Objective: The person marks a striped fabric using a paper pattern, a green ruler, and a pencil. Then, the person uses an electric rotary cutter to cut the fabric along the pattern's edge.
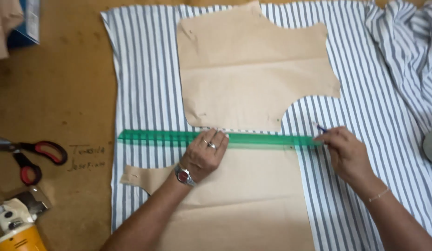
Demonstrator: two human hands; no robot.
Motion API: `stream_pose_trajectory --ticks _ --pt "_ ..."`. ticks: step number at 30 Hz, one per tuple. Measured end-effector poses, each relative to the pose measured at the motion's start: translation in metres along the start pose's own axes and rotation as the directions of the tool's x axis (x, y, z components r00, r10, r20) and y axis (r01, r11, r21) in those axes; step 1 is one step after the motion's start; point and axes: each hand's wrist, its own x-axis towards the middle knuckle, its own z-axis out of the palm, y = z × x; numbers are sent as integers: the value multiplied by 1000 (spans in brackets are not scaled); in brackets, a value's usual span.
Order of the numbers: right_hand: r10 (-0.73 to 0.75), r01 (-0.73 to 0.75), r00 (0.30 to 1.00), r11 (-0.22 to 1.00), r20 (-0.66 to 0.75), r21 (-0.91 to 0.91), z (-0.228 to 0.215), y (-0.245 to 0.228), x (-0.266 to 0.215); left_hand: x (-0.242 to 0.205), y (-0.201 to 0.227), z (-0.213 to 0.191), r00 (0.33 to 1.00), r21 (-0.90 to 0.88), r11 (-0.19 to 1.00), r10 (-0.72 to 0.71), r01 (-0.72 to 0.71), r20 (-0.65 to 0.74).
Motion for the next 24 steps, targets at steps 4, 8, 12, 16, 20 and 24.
stream_pose_trajectory --ticks 4,8,12,16,20,24 --pt "-317 332 942 928 108 -168 3 -18 2 16 -3 -6 999 25 1000 -3 4 -35" --pt "-482 470 875 825 42 -313 -4 -40 21 46 -22 -11 995 28 997 69 -67 -70" --pt "-443 424 895 822 41 -380 -7 -32 52 64 -49 3 995 50 996 75 -72 -72" --pt "-449 413 894 824 -3 -388 -2 -29 73 59 -68 24 997 95 993 68 -66 -25" --pt "-468 431 883 834 -27 -344 6 -28 79 53 -75 34 998 83 995 63 -62 -16" --pt "-447 423 895 838 12 -344 14 -27 75 41 -72 33 998 71 995 63 -64 17"
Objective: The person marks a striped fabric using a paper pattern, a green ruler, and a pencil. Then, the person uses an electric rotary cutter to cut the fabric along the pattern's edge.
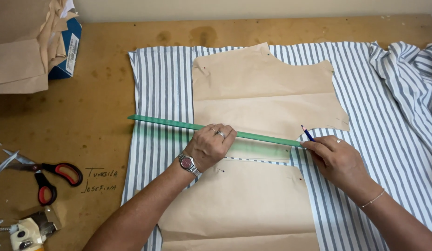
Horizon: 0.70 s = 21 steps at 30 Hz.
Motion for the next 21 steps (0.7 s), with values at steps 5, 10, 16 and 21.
stream_pose_trajectory --ticks 5,10,16,21 --pt "-107 107 994 994 -4 -28 -6 -1 15 2 -4 6 1000 27 1000 4 -4 -13" --pt "-76 65 996 977 -46 -202 22 42 69 16 -50 60 999 20 999 30 -31 41" --pt "-102 -19 962 899 -252 -439 84 112 176 32 -141 162 990 187 981 -80 57 118" --pt "-128 -47 913 911 -388 -411 158 166 233 23 -186 243 969 341 933 -179 113 168"
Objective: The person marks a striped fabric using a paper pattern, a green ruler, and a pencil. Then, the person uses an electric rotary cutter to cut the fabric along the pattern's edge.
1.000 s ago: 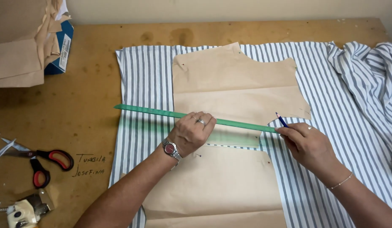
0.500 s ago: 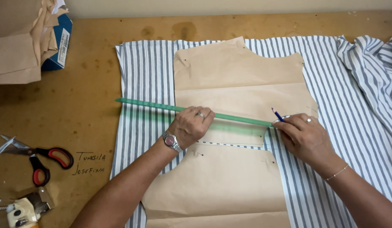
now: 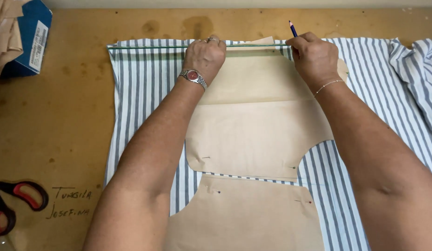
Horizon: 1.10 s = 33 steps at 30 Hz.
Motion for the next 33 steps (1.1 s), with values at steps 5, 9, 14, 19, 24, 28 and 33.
stream_pose_trajectory --ticks 5,9,14,19,24,28,33 --pt "83 -118 967 983 239 138 40 -11 -3 -15 10 25 957 35 997 -78 71 281" --pt "43 -61 983 993 177 98 52 -18 -11 -17 38 21 931 37 993 -122 116 343" --pt "-26 32 997 996 70 -83 59 -25 -8 -6 91 19 965 -185 964 -151 192 213" --pt "-54 54 998 998 -12 -23 51 -28 -5 4 97 5 797 -179 898 -248 403 550" --pt "90 -102 994 969 65 226 44 -27 -7 2 94 -6 809 -239 859 -283 453 516" --pt "66 -75 997 971 49 227 48 -26 -10 4 91 -17 797 -258 843 -283 472 534" --pt "69 -73 997 978 23 195 44 -31 -10 4 89 -19 781 -283 826 -268 488 564"
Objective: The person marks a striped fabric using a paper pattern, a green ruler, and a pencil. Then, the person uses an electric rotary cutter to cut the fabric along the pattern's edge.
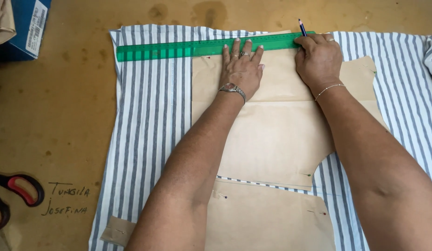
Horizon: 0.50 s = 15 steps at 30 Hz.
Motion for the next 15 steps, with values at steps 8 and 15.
stream_pose_trajectory --ticks 8,15 --pt "27 -33 996 998 87 62 11 17 -3 1 1 3 1000 -12 1000 -20 20 -16" --pt "194 -286 942 891 275 352 -13 -12 41 -3 4 -6 999 -21 999 -29 28 -17"
